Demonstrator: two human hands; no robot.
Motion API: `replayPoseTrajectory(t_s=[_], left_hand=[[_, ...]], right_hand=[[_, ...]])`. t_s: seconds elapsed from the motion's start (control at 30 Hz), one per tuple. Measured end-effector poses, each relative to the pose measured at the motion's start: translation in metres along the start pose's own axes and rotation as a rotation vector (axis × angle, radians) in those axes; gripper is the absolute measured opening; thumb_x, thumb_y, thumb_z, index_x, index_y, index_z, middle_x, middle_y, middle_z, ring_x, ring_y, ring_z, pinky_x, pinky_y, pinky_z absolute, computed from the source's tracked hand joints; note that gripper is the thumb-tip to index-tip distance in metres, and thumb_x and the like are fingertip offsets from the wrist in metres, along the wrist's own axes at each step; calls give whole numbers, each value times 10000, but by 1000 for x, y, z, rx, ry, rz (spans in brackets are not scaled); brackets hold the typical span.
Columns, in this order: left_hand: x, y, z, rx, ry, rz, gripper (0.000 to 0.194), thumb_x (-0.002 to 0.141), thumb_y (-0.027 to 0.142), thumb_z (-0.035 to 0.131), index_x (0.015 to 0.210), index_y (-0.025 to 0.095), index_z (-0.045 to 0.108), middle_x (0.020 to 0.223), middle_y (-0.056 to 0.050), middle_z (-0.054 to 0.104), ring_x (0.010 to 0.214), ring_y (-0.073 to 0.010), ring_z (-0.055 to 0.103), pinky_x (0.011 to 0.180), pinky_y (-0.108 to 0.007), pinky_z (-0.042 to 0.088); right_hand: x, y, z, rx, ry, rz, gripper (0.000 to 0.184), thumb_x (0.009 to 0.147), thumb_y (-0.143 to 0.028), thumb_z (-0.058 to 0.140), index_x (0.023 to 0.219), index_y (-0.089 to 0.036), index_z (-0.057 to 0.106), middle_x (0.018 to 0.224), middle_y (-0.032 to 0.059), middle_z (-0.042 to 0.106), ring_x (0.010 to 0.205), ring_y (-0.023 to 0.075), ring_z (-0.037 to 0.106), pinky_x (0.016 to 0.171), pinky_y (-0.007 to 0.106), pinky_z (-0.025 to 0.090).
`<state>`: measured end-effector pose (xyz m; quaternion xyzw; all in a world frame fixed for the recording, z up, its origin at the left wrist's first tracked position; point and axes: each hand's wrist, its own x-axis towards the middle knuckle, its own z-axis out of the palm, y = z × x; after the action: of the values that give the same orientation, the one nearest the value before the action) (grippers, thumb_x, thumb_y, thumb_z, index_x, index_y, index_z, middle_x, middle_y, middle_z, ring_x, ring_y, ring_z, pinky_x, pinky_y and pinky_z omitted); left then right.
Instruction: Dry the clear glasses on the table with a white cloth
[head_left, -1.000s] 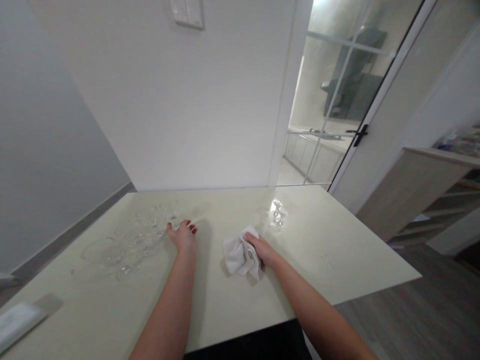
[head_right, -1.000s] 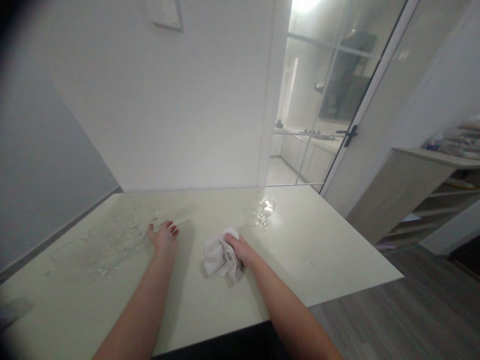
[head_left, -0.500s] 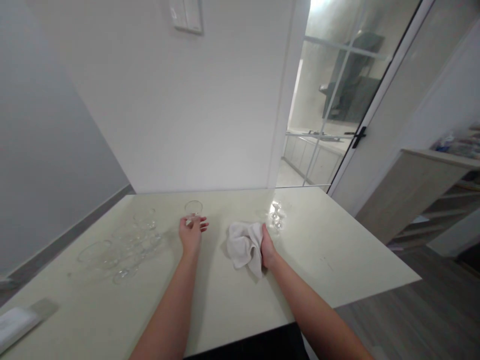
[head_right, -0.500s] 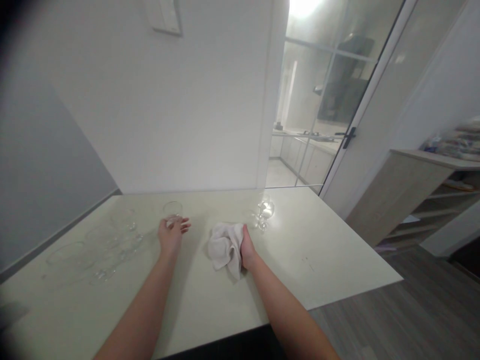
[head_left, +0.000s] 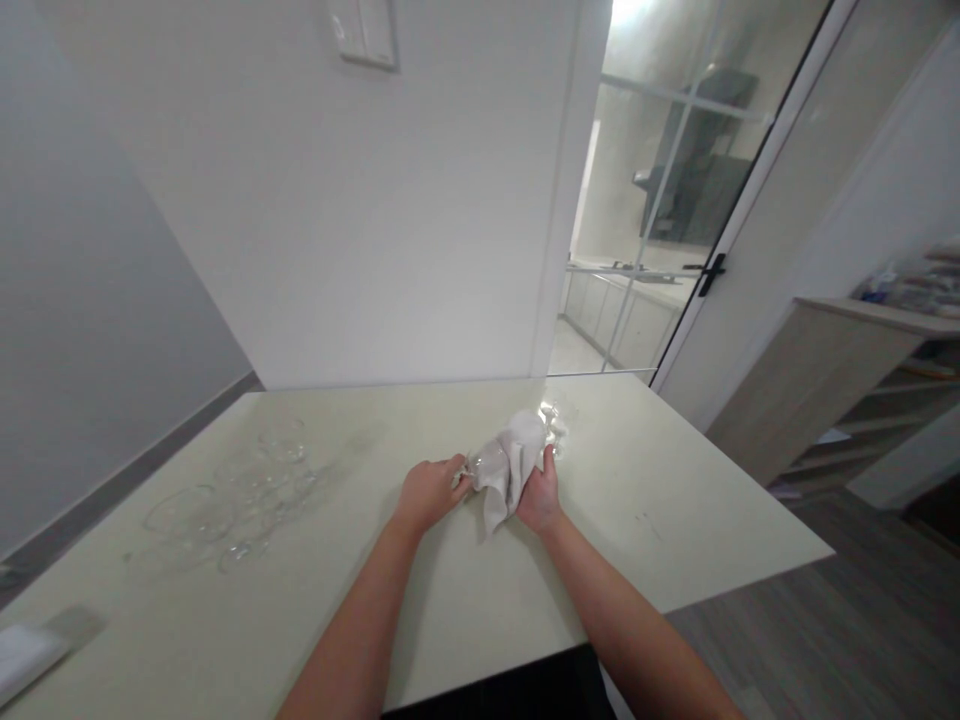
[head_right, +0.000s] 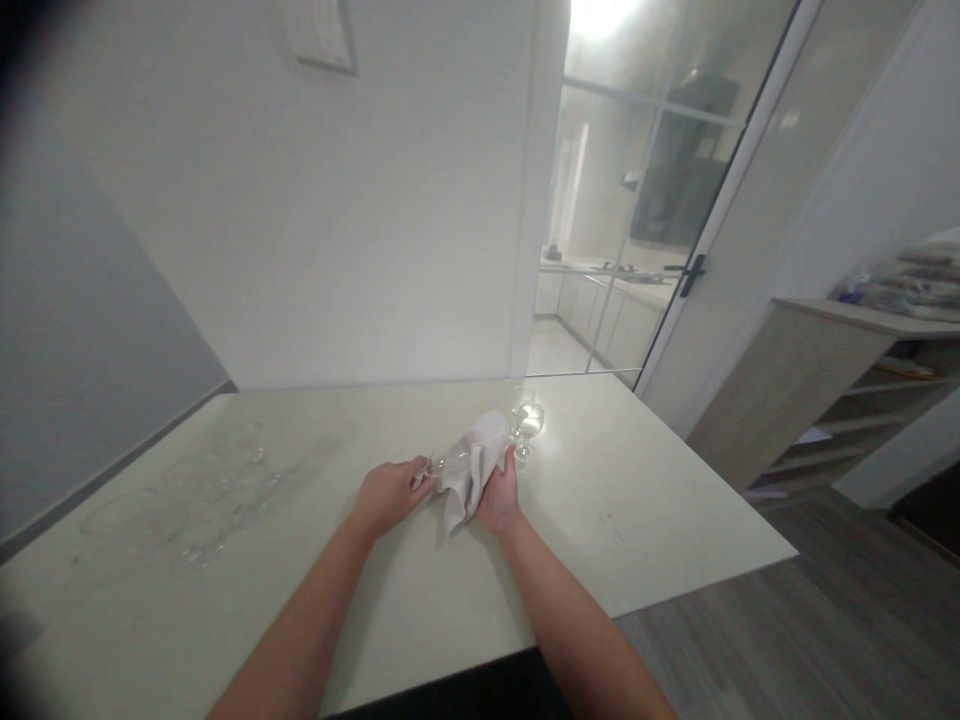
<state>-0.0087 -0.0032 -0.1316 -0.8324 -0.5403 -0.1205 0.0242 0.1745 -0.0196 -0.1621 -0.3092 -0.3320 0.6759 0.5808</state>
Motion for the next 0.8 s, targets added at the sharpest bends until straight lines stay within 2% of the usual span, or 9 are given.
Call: replayPoseTrajectory(t_s=[0.1, 0.2, 0.27, 0.33, 0.4, 0.5, 0.57, 0.7, 0.8], left_hand=[[0, 1, -2, 37, -21, 49, 231, 873, 372, 484, 975, 223, 629, 839, -96, 711, 777, -251, 655, 714, -314, 411], [-2, 2, -3, 59, -13, 119, 224, 869, 337, 477, 932, 200, 644, 809, -103, 709, 747, -255, 656, 697, -325, 414], [-4, 2, -4, 53, -3, 174, 214, 865, 312, 475, 916, 196, 648, 791, -92, 706, 726, -251, 651, 692, -330, 415], [-5, 1, -5, 22, 16, 225, 205, 858, 293, 484, 934, 199, 649, 775, -77, 702, 706, -239, 642, 688, -329, 415], [-7, 0, -6, -53, 65, 272, 230, 858, 298, 493, 1004, 201, 642, 775, -66, 696, 701, -224, 631, 697, -327, 419], [-8, -2, -4, -218, 217, 342, 283, 855, 327, 514, 1077, 184, 616, 853, -79, 685, 784, -212, 622, 752, -320, 431], [-8, -2, -1, -309, 316, 365, 240, 853, 326, 515, 1001, 169, 619, 883, -91, 665, 813, -200, 608, 754, -302, 433], [-6, 0, 6, -463, 360, 283, 235, 876, 341, 470, 752, 173, 578, 691, -38, 589, 635, -148, 534, 622, -260, 391], [1, -2, 13, -724, 313, 102, 374, 885, 446, 430, 656, 176, 548, 599, -16, 538, 574, -138, 498, 562, -250, 361]], right_hand=[[1, 3, 1, -91, -22, -90, 729, 804, -761, 293, 1167, -233, 642, 1222, 85, 633, 1229, 284, 513, 1004, 456, 409], [3, 9, 0, -353, 20, -309, 453, 744, -552, 625, 1076, -251, 688, 1342, 44, 541, 1298, 250, 431, 1089, 386, 320], [3, 11, -1, -473, 70, -374, 450, 678, -424, 726, 1087, -245, 664, 1263, 46, 580, 1205, 233, 494, 1043, 353, 366], [3, 14, -1, -474, 101, -346, 477, 657, -382, 745, 1092, -236, 616, 1042, 26, 645, 980, 204, 581, 873, 319, 468], [4, 14, -2, -427, 122, -298, 434, 653, -367, 745, 1034, -229, 589, 860, -14, 630, 792, 167, 579, 706, 268, 482], [8, 14, -4, -309, 215, -247, 346, 677, -383, 707, 960, -230, 580, 781, -37, 608, 699, 141, 559, 629, 239, 460], [10, 14, -5, -229, 268, -218, 332, 698, -404, 673, 965, -234, 574, 774, -38, 610, 671, 135, 557, 618, 238, 456], [7, 13, -6, -313, 171, -202, 399, 672, -416, 711, 987, -225, 559, 757, -34, 597, 645, 137, 547, 593, 240, 440], [0, 11, -2, -565, 103, -329, 477, 601, -379, 789, 994, -211, 575, 864, -8, 619, 778, 170, 571, 725, 282, 465]])
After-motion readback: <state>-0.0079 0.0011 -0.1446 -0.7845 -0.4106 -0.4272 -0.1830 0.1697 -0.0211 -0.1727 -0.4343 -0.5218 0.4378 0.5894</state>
